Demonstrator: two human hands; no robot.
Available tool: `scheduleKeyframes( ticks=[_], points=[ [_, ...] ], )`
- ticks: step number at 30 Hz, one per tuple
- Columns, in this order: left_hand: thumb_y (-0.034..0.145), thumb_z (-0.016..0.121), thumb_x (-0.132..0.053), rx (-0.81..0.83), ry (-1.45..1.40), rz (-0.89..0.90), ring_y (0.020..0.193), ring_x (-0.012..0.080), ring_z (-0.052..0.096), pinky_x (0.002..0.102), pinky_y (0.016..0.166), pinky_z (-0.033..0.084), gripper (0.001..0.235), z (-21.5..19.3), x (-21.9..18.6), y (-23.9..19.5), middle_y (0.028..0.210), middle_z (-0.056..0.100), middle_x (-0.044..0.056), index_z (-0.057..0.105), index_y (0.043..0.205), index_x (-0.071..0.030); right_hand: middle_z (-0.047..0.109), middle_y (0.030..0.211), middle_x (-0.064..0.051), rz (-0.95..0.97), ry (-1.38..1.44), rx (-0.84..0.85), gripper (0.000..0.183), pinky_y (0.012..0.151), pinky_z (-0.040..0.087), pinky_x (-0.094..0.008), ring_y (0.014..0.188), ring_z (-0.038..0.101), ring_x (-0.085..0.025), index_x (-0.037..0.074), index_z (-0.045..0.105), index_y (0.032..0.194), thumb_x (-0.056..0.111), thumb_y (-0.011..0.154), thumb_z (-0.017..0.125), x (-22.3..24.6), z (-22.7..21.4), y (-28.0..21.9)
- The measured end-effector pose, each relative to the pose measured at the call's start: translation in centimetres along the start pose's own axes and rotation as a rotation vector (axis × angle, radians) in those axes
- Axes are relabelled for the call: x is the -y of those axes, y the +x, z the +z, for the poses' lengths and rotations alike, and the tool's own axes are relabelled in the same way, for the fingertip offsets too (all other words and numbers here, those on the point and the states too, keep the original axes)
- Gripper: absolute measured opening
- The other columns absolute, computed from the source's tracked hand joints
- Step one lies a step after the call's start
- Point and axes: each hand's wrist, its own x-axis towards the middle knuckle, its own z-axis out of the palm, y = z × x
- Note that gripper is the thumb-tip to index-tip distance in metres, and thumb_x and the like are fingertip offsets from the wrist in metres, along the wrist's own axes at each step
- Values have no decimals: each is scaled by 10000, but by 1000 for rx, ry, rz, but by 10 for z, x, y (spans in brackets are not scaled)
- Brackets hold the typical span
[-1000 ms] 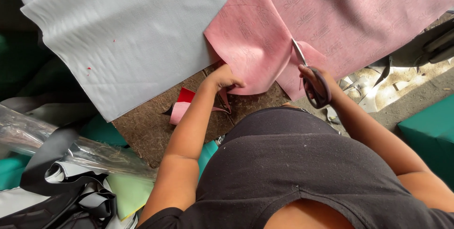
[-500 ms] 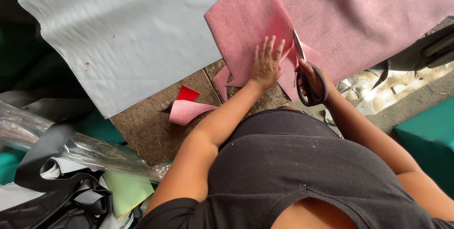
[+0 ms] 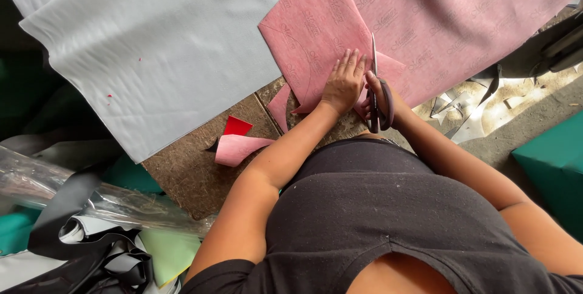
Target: Cutting out patterns from fabric using scissors and organizing the pieces on a workbench.
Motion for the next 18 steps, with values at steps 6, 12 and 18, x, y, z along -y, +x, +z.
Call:
scheduleKeyframes(
  ticks=[6, 12, 18],
  points=[
    [931, 561, -269, 4, -26, 0, 1424, 379, 513, 532, 1076, 525, 600, 8, 0, -4, 1498, 535, 183, 490, 1512, -134, 598, 719, -197, -67, 13, -7, 823, 389, 581, -396, 552, 642, -257, -63, 465, 1235, 731, 1021, 510, 4, 6, -6],
    [916, 556, -279, -8, -27, 23, 1436, 367, 497, 536, 1083, 520, 624, 14, 10, -10, 1526, 507, 164, 477, 1526, -173, 582, 703, -186, -52, -15, -52, 775, 378, 564, -360, 570, 634, -259, -23, 524, 1178, 734, 1011, 521, -4, 1, -6],
    [918, 574, -261, 3, -85, 94, 1423, 375, 506, 546, 1073, 524, 615, -5, 15, -16, 1521, 512, 163, 485, 1523, -198, 588, 692, -194, -73, -70, -55, 763, 362, 558, -382, 556, 633, -274, -19, 538, 1175, 726, 1013, 552, -2, -5, 5]
  ],
)
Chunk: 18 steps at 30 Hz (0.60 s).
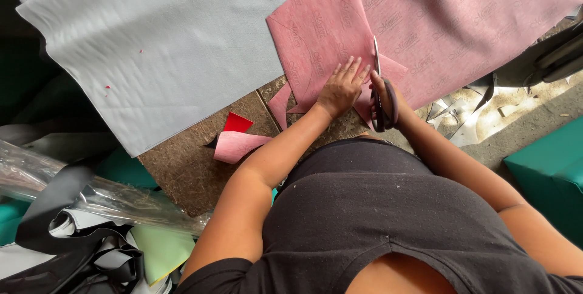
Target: Cutting out patterns from fabric using scissors and organizing the pieces on a workbench.
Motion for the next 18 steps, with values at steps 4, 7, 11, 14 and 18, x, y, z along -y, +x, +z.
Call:
scheduleKeyframes(
  ticks=[4, 7, 11, 14, 18],
  points=[
    [906, 598, -281, -18, -61, 53, 1420, 365, 510, 554, 1065, 531, 643, -7, 6, -2, 1510, 527, 139, 467, 1534, -244, 560, 668, -190, -23, -26, -10, 721, 342, 524, -356, 520, 605, -266, -30, 560, 1123, 684, 1026, 588, 5, -4, -10],
    [892, 616, -283, -25, -73, 90, 1403, 362, 523, 551, 1048, 544, 641, -8, 10, -5, 1502, 532, 131, 484, 1519, -252, 571, 668, -216, -39, -19, -6, 734, 340, 535, -381, 519, 625, -290, -40, 567, 1127, 686, 1024, 589, 2, -4, -12],
    [902, 584, -285, -5, -114, 119, 1412, 368, 508, 560, 1068, 522, 626, -10, 8, -12, 1514, 525, 117, 494, 1520, -268, 571, 687, -194, -40, -8, -1, 781, 356, 537, -367, 543, 624, -270, -51, 530, 1162, 718, 1029, 539, 4, -4, 3],
    [938, 571, -293, 22, -150, 103, 1407, 367, 516, 561, 1071, 522, 586, -20, 8, -12, 1510, 535, 112, 500, 1519, -264, 561, 668, -206, -82, -47, 28, 737, 328, 529, -395, 507, 622, -291, -58, 538, 1142, 674, 1055, 551, 17, -5, -6],
    [907, 575, -297, 49, -143, 122, 1402, 347, 524, 555, 1089, 512, 605, -18, 17, -17, 1507, 543, 80, 510, 1508, -291, 555, 666, -206, -63, -78, -12, 686, 358, 518, -361, 528, 609, -277, -23, 572, 1084, 661, 1046, 590, 16, -9, -10]
  ],
)
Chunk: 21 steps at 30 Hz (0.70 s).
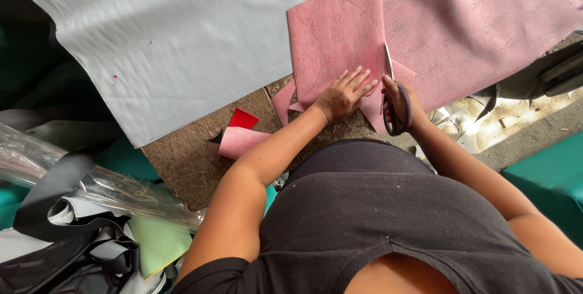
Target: Cutting out patterns from fabric using scissors and organizing the pieces on a workbench.
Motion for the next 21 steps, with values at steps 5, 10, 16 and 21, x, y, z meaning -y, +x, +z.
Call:
scheduleKeyframes(
  ticks=[5, 10, 16, 21],
  points=[
    [964, 516, -304, -3, -17, 129, 1387, 331, 535, 529, 1088, 497, 530, 15, 15, -20, 1486, 560, 69, 527, 1494, -317, 564, 684, -201, 9, -56, 43, 696, 370, 537, -382, 567, 638, -280, -12, 575, 1123, 678, 1042, 611, -6, -11, 19],
    [937, 521, -285, 11, -65, 171, 1403, 318, 520, 524, 1098, 490, 569, 3, 19, -21, 1523, 532, 61, 517, 1505, -328, 555, 664, -223, -6, -65, 7, 647, 347, 507, -375, 506, 613, -294, -27, 586, 1089, 615, 1046, 651, 8, -11, -2],
    [946, 530, -271, 42, -73, 255, 1408, 315, 516, 505, 1123, 464, 563, -15, 13, -19, 1544, 502, 84, 510, 1507, -301, 556, 665, -204, -15, -83, 53, 693, 361, 521, -375, 518, 613, -266, -58, 559, 1110, 634, 1076, 565, 16, -13, 29],
    [958, 525, -285, 57, -126, 276, 1414, 325, 508, 516, 1122, 465, 558, -18, 19, -22, 1542, 508, 87, 505, 1515, -304, 559, 636, -218, -31, -121, 32, 634, 347, 501, -374, 471, 601, -285, -26, 593, 1072, 603, 1055, 666, 19, -27, 17]
  ],
)
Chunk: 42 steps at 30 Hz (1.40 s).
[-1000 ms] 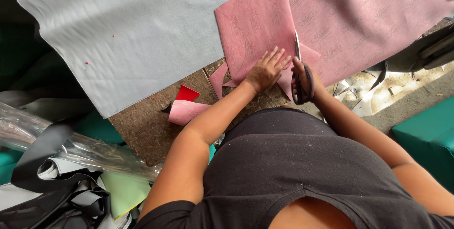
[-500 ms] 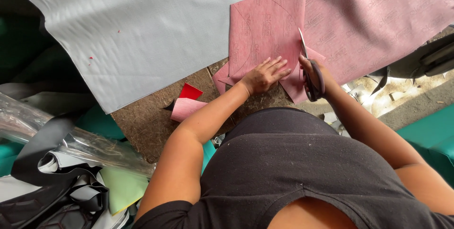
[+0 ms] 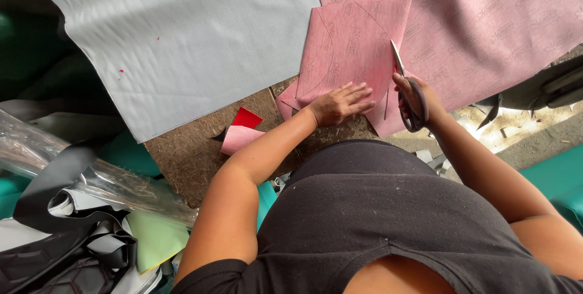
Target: Cutting out patterns from fabric using scissors and organizing the pieces on a workbench.
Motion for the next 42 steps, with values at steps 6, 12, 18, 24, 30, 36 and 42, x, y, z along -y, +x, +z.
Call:
scheduleKeyframes(
  ticks=[6, 12, 18, 24, 30, 36, 42],
  points=[
    [970, 545, -318, 5, -36, 78, 1404, 333, 517, 509, 1116, 465, 537, -17, -8, 3, 1532, 516, 106, 519, 1505, -283, 570, 637, -211, -9, -62, 23, 656, 356, 493, -386, 446, 592, -284, -19, 594, 1088, 629, 1040, 683, -8, -14, 26],
    [961, 563, -336, -25, -42, 129, 1403, 333, 518, 502, 1119, 458, 535, -16, -4, 0, 1536, 508, 125, 543, 1490, -262, 567, 615, -207, -38, -139, 20, 575, 361, 468, -358, 424, 570, -258, -10, 632, 1029, 556, 1019, 731, 8, -27, 17],
    [1003, 462, -368, -30, -72, 183, 1407, 333, 515, 484, 1123, 450, 510, -16, -8, -3, 1544, 502, 134, 544, 1492, -251, 565, 643, -203, -50, -194, 129, 548, 405, 460, -377, 434, 560, -255, -13, 626, 1073, 521, 995, 726, 31, -41, 36],
    [974, 506, -351, -51, -56, 200, 1419, 332, 503, 476, 1138, 432, 523, -14, -9, -6, 1549, 498, 135, 549, 1486, -252, 543, 631, -195, -55, -243, 168, 508, 426, 449, -362, 435, 545, -245, -31, 637, 1046, 460, 970, 738, 43, -52, 35],
    [878, 682, -354, -34, -51, 234, 1431, 337, 487, 477, 1160, 408, 639, -12, -11, -8, 1551, 497, 146, 547, 1494, -253, 572, 668, -198, -67, -307, 247, 520, 470, 471, -396, 476, 569, -266, -4, 625, 976, 499, 943, 753, 72, -52, 45],
    [978, 534, -433, -66, -50, 236, 1448, 316, 471, 453, 1182, 376, 534, -1, -12, -13, 1556, 498, 131, 553, 1482, -258, 563, 650, -194, -83, -351, 259, 442, 455, 475, -378, 461, 568, -266, 19, 638, 950, 444, 931, 756, 90, -46, 47],
    [1025, 411, -425, -122, -81, 241, 1428, 320, 499, 445, 1165, 394, 490, 8, -19, -14, 1522, 532, 127, 581, 1453, -256, 569, 656, -190, -83, -406, 297, 523, 450, 480, -383, 500, 571, -269, 6, 609, 895, 504, 914, 766, 89, -40, 80]
  ],
)
